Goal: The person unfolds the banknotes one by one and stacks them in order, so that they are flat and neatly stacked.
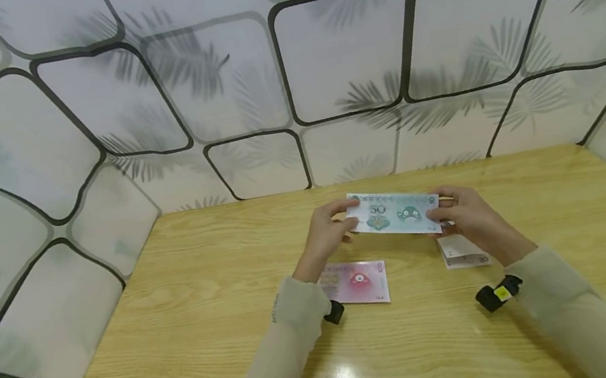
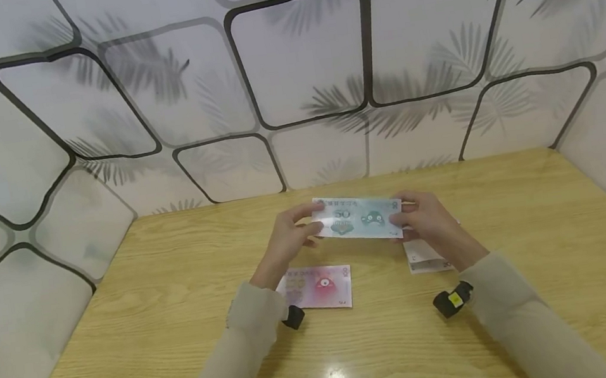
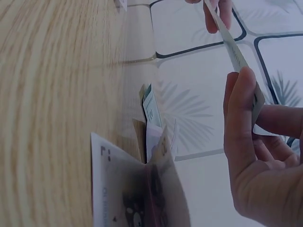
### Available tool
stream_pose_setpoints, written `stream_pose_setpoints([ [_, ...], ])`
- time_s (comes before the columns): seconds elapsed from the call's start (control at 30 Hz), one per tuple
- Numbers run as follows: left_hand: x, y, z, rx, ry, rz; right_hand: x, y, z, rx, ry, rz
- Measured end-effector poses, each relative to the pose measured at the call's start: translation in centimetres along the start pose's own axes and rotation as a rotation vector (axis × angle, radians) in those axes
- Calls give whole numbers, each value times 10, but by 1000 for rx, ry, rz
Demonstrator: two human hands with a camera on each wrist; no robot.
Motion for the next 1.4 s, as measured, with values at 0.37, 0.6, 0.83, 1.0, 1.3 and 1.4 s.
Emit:
stream_pose_setpoints([
  [0.37, -9, 12, -7, -103, -32, 44, -2, -3, 2, 11, 4, -7],
  [0.6, -17, 16, -15, -164, -49, 58, -4, -5, 8, 8, 44, -10],
  [0.83, -21, 24, -18, -139, -54, 75, -2, -12, 6, 13, 99, -26],
  [1.0, -24, 29, -16, -131, -48, 74, -3, -12, 3, 77, 116, 30],
  [1.3, -33, 37, -16, -118, -22, 65, -3, -18, 0, 212, 161, 30],
  [1.4, -35, 40, -15, -120, -22, 68, -3, -20, 0, 243, 184, 16],
])
Point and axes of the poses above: each hand's wrist, its own x-axis towards the middle knuckle, its own y-axis out of the back of the hand, z = x × y, the point moved 3 cm from there along x, towards the middle knuckle, and after that the axes turned 11 degrees about -z, right-handed, at the moved point
